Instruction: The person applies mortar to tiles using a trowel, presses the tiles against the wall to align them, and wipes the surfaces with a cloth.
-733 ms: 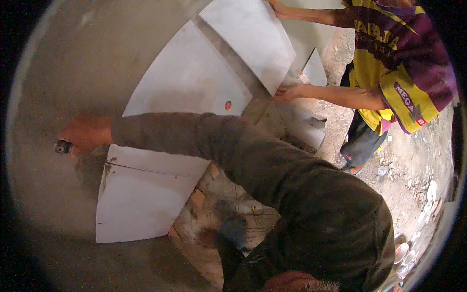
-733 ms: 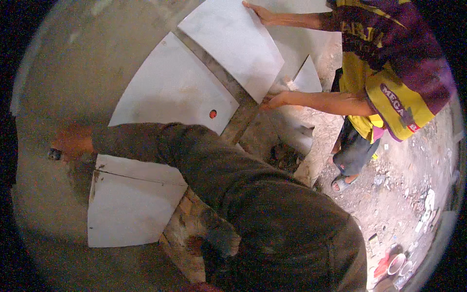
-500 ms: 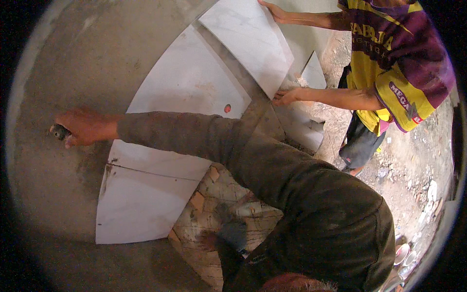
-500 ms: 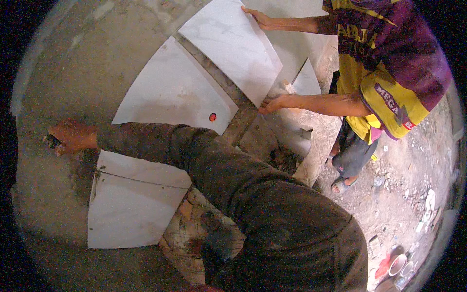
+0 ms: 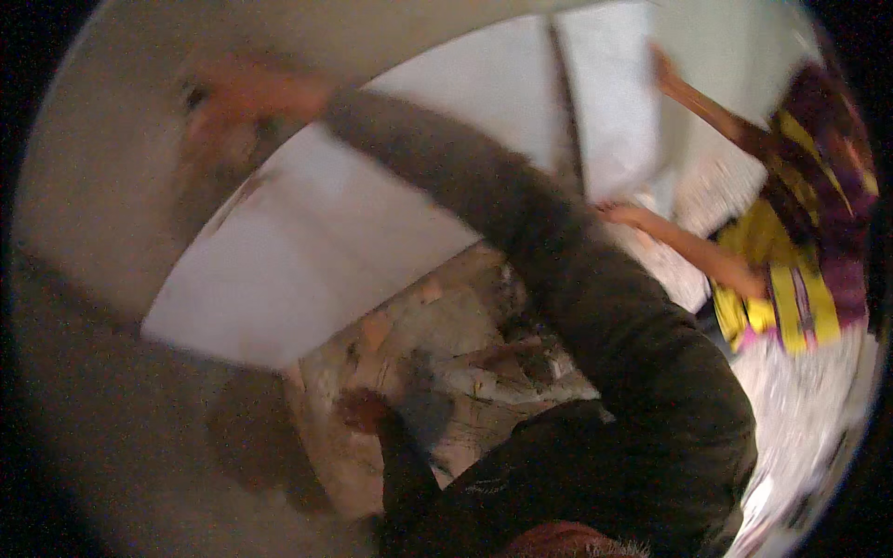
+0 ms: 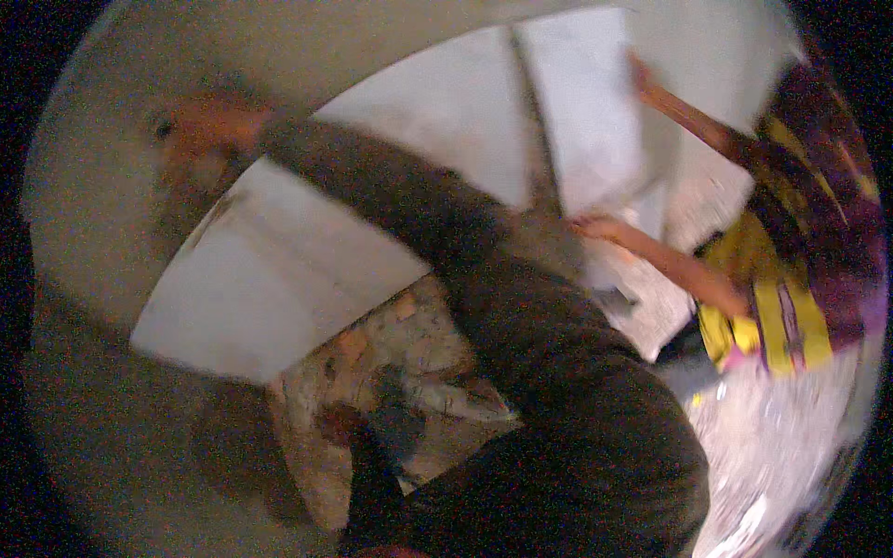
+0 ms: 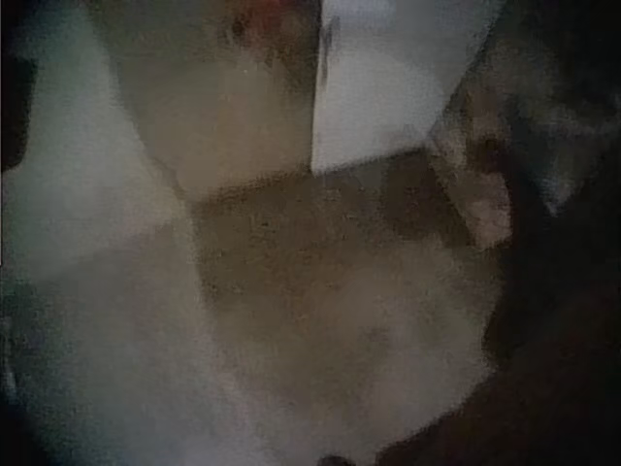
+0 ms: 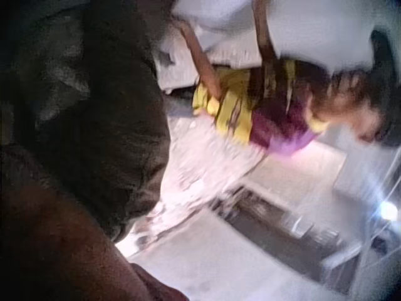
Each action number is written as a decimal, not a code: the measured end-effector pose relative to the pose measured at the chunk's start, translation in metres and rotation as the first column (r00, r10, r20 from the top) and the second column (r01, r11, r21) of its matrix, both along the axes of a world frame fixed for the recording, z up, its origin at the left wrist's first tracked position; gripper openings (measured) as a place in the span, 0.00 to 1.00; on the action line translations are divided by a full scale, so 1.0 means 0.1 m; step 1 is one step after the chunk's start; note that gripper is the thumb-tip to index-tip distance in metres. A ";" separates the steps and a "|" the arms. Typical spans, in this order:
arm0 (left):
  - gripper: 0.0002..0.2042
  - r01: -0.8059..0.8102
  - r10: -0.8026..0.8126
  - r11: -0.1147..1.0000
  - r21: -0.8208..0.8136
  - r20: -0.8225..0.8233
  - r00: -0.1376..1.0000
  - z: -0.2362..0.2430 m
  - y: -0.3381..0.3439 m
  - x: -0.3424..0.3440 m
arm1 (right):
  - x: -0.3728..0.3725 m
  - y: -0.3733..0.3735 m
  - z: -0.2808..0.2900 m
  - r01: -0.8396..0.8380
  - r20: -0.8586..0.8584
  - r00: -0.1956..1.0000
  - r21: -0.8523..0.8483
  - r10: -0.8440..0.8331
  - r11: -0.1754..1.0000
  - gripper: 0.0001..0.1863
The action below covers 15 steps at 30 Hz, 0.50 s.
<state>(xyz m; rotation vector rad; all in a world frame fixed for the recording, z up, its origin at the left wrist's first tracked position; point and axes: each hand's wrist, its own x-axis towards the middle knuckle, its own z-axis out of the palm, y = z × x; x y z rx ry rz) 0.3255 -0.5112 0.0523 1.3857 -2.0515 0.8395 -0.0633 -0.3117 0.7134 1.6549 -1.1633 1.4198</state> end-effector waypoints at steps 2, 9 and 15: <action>0.31 0.067 -0.062 0.988 0.143 -0.039 0.997 0.31 0.51 -0.89 | -0.49 0.17 -0.02 0.089 -0.108 0.990 0.021 -0.086 0.996 0.30; 0.32 0.017 0.060 0.905 0.424 -0.168 0.984 0.63 0.50 -0.48 | -0.09 -0.28 0.26 -0.134 -0.082 0.984 0.248 0.159 0.959 0.37; 0.30 0.043 0.012 0.949 0.314 -0.172 0.985 0.48 0.42 -0.49 | 0.02 -0.47 0.25 0.115 -0.144 0.986 0.208 -0.085 0.971 0.37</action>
